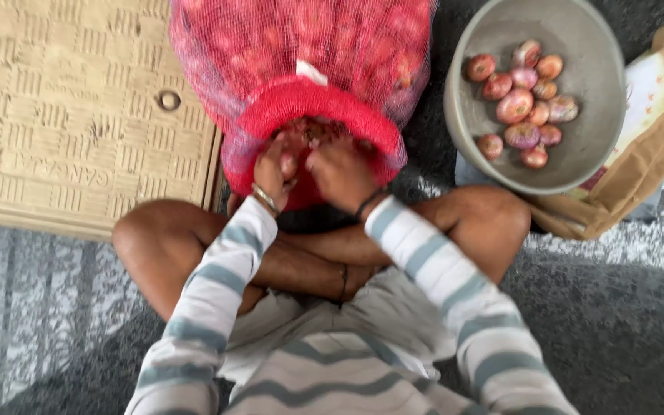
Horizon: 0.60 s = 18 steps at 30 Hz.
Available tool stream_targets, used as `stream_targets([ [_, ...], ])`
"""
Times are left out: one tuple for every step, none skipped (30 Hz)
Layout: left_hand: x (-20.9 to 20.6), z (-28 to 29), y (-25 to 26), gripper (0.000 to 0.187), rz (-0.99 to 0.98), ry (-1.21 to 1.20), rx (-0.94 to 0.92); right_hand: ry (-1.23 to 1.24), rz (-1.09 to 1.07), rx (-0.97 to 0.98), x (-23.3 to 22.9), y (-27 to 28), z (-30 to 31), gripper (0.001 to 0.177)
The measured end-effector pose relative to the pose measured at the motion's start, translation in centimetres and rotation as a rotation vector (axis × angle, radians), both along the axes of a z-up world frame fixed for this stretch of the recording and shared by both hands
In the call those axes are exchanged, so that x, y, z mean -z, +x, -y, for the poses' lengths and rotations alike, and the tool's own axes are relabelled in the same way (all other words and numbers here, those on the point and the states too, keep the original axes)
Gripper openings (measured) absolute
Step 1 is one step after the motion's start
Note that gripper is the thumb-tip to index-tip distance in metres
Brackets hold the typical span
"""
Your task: Sort and move onions from a large mesh bag into a bowl while seated on the floor.
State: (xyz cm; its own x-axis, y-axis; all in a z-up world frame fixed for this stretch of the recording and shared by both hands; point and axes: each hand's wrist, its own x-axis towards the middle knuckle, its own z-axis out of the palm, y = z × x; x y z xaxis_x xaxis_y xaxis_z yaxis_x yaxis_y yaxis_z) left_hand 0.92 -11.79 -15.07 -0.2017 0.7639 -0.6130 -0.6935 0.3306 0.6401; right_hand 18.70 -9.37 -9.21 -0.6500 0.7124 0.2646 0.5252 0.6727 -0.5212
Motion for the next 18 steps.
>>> stream_targets([
  [-1.1, 0.8, 0.2, 0.025, 0.002, -0.014, 0.001, -0.014, 0.002, 0.001, -0.3, 0.6, 0.3, 0.007],
  [-2.4, 0.0, 0.2, 0.025, 0.013, 0.007, 0.081, 0.017, 0.111, 0.036, -0.8, 1.0, -0.9, 0.012],
  [-3.7, -0.8, 0.2, 0.026, 0.023, 0.028, 0.162, 0.048, 0.219, 0.073, -1.4, 1.5, -2.0, 0.022],
  [-4.2, -0.9, 0.2, 0.026, 0.022, 0.034, 0.163, 0.054, 0.218, 0.074, -3.3, 1.2, -2.2, 0.022],
  [-4.6, -0.9, 0.1, 0.027, 0.032, 0.029, 0.188, 0.013, -0.005, -0.02, -5.2, 0.9, -2.3, 0.027],
  [-4.9, -0.4, 0.0, 0.028, 0.042, 0.014, 0.209, -0.038, -0.228, -0.118, -6.9, 0.6, -2.1, 0.041],
  [-4.9, -0.3, 0.0, 0.028, 0.041, 0.01, 0.207, -0.042, -0.23, -0.12, -5.9, 0.3, -1.9, 0.041],
  [-4.9, -0.3, 0.0, 0.028, 0.01, -0.011, 0.226, -0.005, -0.218, -0.155, -5.0, 0.1, -1.8, 0.044],
  [-4.9, -0.3, 0.1, 0.029, -0.021, -0.032, 0.246, 0.032, -0.205, -0.19, -4.1, -0.1, -1.7, 0.047],
  [-4.5, -0.2, 0.0, 0.029, -0.02, -0.037, 0.25, 0.028, -0.205, -0.185, -1.8, 0.2, -1.2, 0.047],
  [-4.1, -0.1, -0.1, 0.034, 0.068, 0.012, 0.271, -0.045, -0.184, -0.111, 0.5, 0.5, -0.8, 0.036],
  [-3.7, -0.1, -0.3, 0.039, 0.153, 0.066, 0.29, -0.115, -0.164, -0.041, 2.7, 0.7, -0.6, 0.025],
  [-4.1, -0.2, -0.3, 0.039, 0.152, 0.065, 0.291, -0.116, -0.165, -0.04, 2.7, 0.6, -0.6, 0.025],
  [-4.4, -0.2, -0.2, 0.038, 0.128, 0.032, 0.304, -0.14, -0.152, -0.022, 2.8, 0.6, -0.6, 0.02],
  [-4.7, -0.2, -0.1, 0.038, 0.105, -0.002, 0.317, -0.165, -0.139, -0.003, 2.8, 0.6, -0.6, 0.016],
  [-4.3, -0.3, 0.0, 0.038, 0.106, -0.001, 0.318, -0.165, -0.138, -0.003, 1.7, 0.1, -0.4, 0.016],
  [-3.8, -0.3, 0.0, 0.038, 0.143, 0.016, 0.295, -0.124, -0.145, 0.006, 0.6, -0.3, -0.2, 0.013],
  [-3.4, -0.2, -0.1, 0.039, 0.178, 0.032, 0.272, -0.085, -0.156, 0.014, -0.4, -0.9, 0.1, 0.01],
])
